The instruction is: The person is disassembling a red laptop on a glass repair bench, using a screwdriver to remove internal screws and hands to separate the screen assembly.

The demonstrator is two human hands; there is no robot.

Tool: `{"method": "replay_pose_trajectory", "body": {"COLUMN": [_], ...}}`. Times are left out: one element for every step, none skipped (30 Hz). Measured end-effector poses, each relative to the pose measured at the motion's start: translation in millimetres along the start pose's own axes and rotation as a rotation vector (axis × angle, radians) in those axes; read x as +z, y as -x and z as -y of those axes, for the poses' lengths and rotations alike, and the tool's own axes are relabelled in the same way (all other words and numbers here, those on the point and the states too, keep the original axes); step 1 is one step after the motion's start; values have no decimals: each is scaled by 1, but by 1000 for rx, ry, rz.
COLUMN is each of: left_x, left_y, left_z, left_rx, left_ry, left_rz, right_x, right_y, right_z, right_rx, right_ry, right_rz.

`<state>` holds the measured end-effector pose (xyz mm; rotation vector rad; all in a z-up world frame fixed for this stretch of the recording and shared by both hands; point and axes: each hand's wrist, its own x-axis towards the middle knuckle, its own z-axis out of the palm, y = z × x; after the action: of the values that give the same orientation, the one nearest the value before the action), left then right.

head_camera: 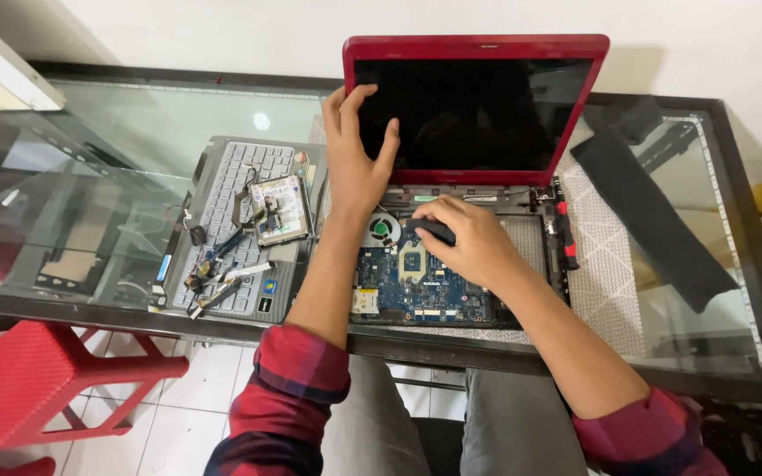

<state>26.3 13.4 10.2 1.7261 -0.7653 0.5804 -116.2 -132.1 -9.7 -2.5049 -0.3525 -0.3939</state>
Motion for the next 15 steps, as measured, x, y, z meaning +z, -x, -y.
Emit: {"method": "replay_pose_trajectory", "body": {"left_x": [1,2,2,2,3,2,2,1,2,3,4,2,1,1,1], "left_y": [1,2,1,1,2,2,2,2,2,2,3,2,3,3,3], "left_z": [1,3,4,5,6,4,3,1,1,2,3,1,-1,-3,-2], "left_rx": [12,24,24,87,150,149,180,212,213,227,238,236,258,280,276], "left_ry": [-29,-59,-58,-162,-265,-264,-276,-289,-291,-333,-378,-381,-367,-353,-352], "left_rz": [-7,-15,-11,-50,-89,-85,-92,-100,-104,-111,-116,-118,-78,-38,-36], "right_x": [1,2,3,3,3,3,3,3,3,2,3,2,1,1,2], "right_y": [0,1,0,0,0,1,1,0,0,0,1,-1,0,0,0], "right_z": [-1,-3,-3,-4,-4,-4,-4,-3,-2,-1,0,2,3,4,3], "right_rx": [-1,-2,2,-3,-8,-3,2,8,4,13,23,20,26,32,34], "right_ry": [-1,-3,-4,-18,-31,-32,-31,-30,-29,-42,-58,-60,-45,-31,-31], "right_rz": [-3,-6,-8,-15,-19,-20,-19,-19,-19,-23,-24,-21,-4,13,16]}}
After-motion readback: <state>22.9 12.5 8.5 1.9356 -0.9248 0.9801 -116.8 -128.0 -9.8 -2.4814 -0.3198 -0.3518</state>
